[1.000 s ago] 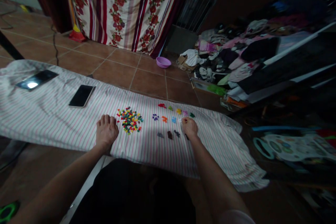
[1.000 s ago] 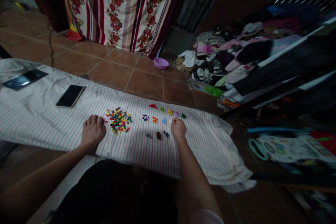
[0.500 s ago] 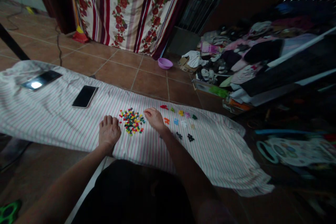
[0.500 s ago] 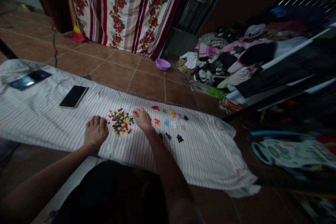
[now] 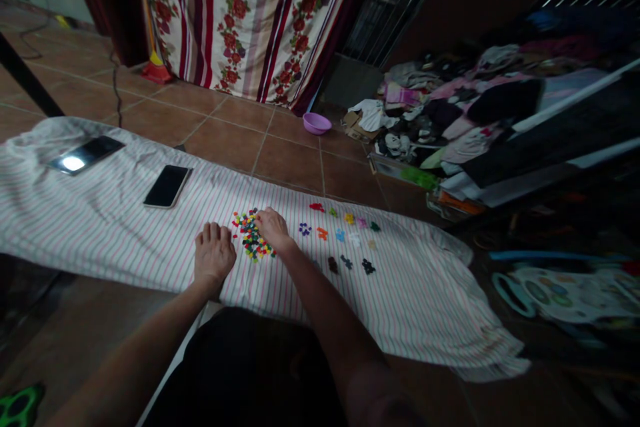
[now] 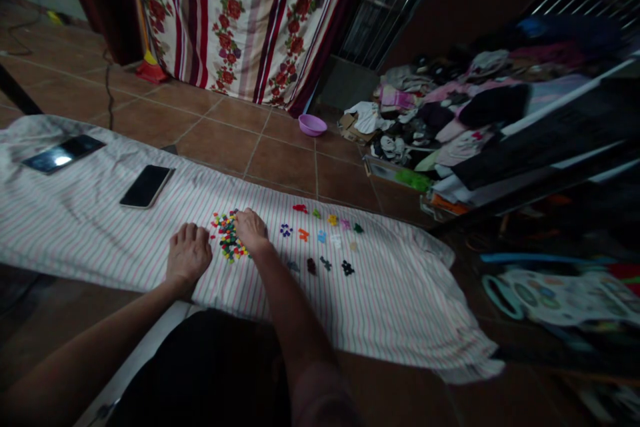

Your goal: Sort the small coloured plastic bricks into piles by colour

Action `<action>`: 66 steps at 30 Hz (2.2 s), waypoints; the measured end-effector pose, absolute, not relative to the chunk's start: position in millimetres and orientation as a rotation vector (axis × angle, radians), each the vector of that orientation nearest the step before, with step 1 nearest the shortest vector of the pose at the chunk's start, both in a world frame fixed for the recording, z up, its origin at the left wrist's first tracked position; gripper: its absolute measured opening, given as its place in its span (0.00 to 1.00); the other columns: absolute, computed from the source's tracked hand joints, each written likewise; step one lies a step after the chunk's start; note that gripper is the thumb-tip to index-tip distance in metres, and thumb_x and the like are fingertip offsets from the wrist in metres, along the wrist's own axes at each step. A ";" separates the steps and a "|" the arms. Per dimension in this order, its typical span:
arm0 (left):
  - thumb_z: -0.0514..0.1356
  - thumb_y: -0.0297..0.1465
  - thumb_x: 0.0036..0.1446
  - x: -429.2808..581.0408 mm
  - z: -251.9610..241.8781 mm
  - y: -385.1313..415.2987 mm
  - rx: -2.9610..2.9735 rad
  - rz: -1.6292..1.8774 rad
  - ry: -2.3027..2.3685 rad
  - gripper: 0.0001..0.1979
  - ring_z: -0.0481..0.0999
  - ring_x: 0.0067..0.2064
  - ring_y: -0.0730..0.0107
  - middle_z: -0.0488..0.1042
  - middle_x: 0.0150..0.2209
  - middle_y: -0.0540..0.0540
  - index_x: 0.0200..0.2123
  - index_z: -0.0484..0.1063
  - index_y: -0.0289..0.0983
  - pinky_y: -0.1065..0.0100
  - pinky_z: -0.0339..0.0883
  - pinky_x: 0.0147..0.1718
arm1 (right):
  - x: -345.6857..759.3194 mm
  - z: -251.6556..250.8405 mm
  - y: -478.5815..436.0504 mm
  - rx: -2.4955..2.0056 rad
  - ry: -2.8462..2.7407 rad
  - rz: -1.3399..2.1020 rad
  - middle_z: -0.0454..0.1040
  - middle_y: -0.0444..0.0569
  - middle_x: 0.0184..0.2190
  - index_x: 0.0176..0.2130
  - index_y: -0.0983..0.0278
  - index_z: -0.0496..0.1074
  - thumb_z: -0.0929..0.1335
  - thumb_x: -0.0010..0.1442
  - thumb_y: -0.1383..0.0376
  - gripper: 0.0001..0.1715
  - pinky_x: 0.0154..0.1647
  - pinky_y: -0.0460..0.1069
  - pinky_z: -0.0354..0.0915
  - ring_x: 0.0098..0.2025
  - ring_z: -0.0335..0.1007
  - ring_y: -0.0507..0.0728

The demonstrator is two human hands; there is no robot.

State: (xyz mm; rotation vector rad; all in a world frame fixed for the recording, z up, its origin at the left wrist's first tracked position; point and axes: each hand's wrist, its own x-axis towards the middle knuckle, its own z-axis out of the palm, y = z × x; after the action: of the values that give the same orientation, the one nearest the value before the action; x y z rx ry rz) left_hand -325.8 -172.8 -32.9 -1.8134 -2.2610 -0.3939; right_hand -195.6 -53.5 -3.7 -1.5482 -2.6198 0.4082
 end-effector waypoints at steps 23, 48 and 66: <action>0.48 0.31 0.61 -325.5 -33.3 -173.5 -1.835 -0.419 -2.288 0.12 0.66 0.51 0.50 0.69 0.43 0.36 0.40 0.69 0.35 0.54 0.58 0.46 | -174.9 -23.0 -48.4 -1.509 -2.146 0.628 0.79 0.44 0.35 0.36 0.59 0.73 0.66 0.60 0.64 0.05 0.39 0.45 0.64 0.37 0.74 0.52; 0.48 0.30 0.60 -323.9 -31.3 -173.2 -1.839 -0.435 -2.316 0.12 0.64 0.52 0.50 0.69 0.44 0.35 0.41 0.69 0.35 0.53 0.58 0.47 | -44.6 -29.3 15.5 -1.728 -1.598 0.475 0.79 0.49 0.33 0.34 0.63 0.73 0.62 0.52 0.69 0.11 0.41 0.49 0.69 0.36 0.75 0.55; 0.49 0.30 0.61 -323.6 -31.3 -172.5 -1.831 -0.387 -2.295 0.10 0.65 0.52 0.51 0.68 0.44 0.37 0.41 0.68 0.36 0.54 0.59 0.48 | -35.0 -28.9 40.8 -1.850 -1.917 0.241 0.80 0.51 0.40 0.39 0.63 0.77 0.61 0.57 0.73 0.17 0.49 0.50 0.66 0.43 0.75 0.55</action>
State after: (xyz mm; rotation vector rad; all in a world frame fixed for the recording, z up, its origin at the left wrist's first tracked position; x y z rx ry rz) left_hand -323.6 -172.5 -31.3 -1.8307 -2.2949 -0.3872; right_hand -35.0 40.8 -28.9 -1.8499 -1.9171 0.2412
